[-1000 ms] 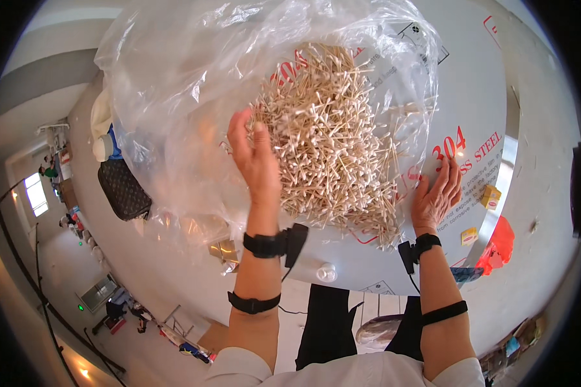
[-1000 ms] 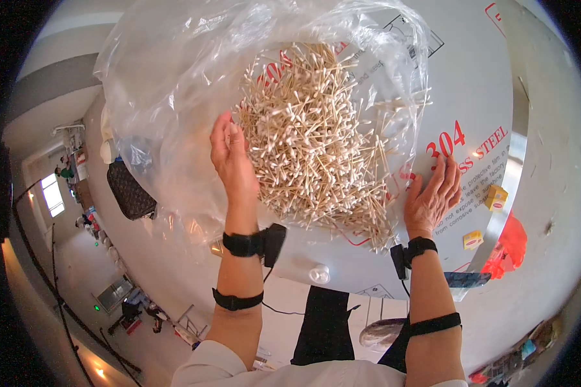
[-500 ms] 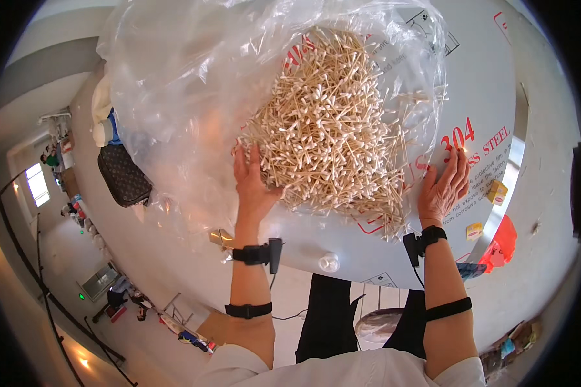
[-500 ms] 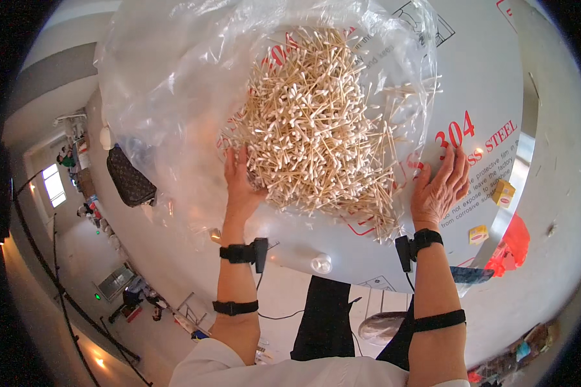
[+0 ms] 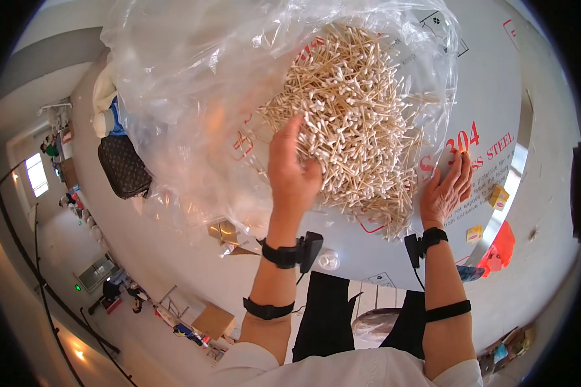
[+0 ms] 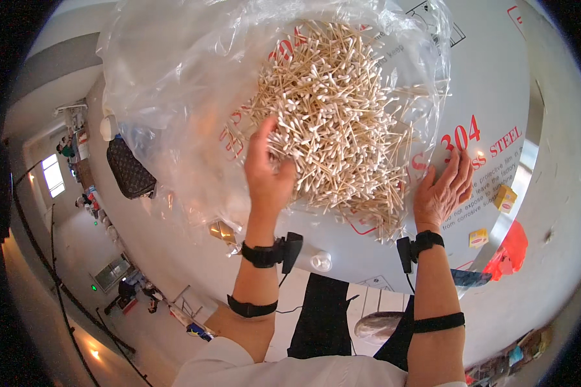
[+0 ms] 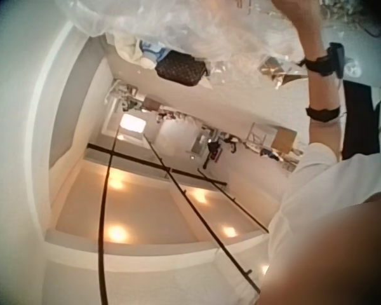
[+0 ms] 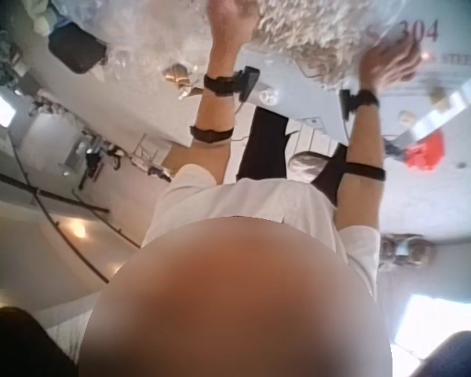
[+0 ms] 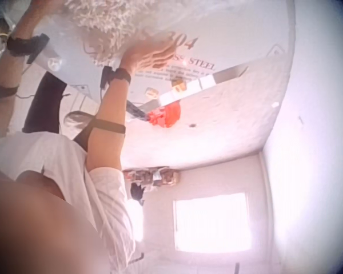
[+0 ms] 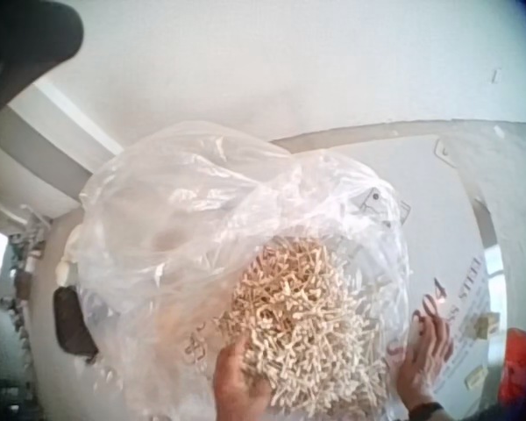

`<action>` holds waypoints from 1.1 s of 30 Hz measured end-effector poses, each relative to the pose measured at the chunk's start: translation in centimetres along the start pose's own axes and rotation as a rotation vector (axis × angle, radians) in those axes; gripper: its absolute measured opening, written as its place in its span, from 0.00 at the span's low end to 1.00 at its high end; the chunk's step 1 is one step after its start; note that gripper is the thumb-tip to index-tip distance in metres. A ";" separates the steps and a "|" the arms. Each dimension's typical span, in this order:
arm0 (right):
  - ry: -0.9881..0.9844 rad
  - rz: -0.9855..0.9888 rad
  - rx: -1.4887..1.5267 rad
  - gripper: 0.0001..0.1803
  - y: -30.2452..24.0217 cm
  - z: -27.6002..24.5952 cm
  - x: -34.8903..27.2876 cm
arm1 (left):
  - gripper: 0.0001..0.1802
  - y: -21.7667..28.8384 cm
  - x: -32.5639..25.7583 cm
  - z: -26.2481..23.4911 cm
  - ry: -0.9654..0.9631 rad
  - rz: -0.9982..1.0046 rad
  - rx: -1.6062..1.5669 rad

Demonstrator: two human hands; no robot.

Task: Sorting and inspecting wooden cotton swabs on a stainless steel surface.

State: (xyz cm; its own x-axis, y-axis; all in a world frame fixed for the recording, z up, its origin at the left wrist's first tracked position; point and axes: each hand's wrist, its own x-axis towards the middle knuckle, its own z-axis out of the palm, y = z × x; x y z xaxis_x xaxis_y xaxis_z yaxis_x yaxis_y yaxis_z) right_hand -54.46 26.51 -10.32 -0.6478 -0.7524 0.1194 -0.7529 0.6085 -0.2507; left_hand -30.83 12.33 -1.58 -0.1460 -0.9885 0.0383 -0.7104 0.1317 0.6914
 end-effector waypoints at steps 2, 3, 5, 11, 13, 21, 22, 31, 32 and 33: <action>0.006 0.009 -0.023 0.33 0.8 0.0 0.2 | 0.34 -1.5 0.6 -0.8 0.079 -0.182 -0.239; 0.001 0.008 -0.037 0.32 0.9 -0.3 0.3 | 0.33 -3.3 1.5 -1.3 0.147 -0.236 -0.268; -0.011 0.011 0.004 0.32 -0.7 -0.4 0.2 | 0.30 -11.0 3.8 -4.5 0.252 -0.279 -0.067; -0.028 0.014 -0.050 0.32 1.2 -0.1 -0.1 | 0.17 -8.7 6.1 0.3 -0.035 -0.469 -0.152; -0.036 0.017 -0.027 0.32 1.1 -0.3 0.1 | 0.17 -6.7 7.1 0.4 -0.139 -0.438 -0.243; -0.049 0.037 0.023 0.33 -0.7 -0.1 0.0 | 0.30 -10.0 16.9 -1.7 -0.038 -0.375 0.190; -0.049 0.035 0.008 0.33 0.1 -0.2 0.2 | 0.30 -8.3 16.5 -0.5 -0.265 -0.396 0.113; -0.083 0.058 0.097 0.34 -1.6 -0.9 0.4 | 0.24 -13.1 20.8 -3.4 0.038 -0.047 0.113; -0.084 0.067 0.103 0.34 -1.8 -0.7 0.4 | 0.22 -14.2 21.8 -3.6 0.029 -0.034 0.163; -0.086 0.065 0.088 0.34 -1.3 -0.8 0.4 | 0.22 -14.1 21.6 -2.4 0.017 -0.034 0.150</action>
State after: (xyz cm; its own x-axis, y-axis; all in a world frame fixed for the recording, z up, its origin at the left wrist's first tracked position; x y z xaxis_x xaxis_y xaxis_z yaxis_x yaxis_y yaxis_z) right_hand -53.88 25.59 -9.21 -0.6800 -0.7330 0.0181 -0.6939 0.6353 -0.3391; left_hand -22.32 -11.07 -8.72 -0.1091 -0.9936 0.0296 -0.8100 0.1062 0.5767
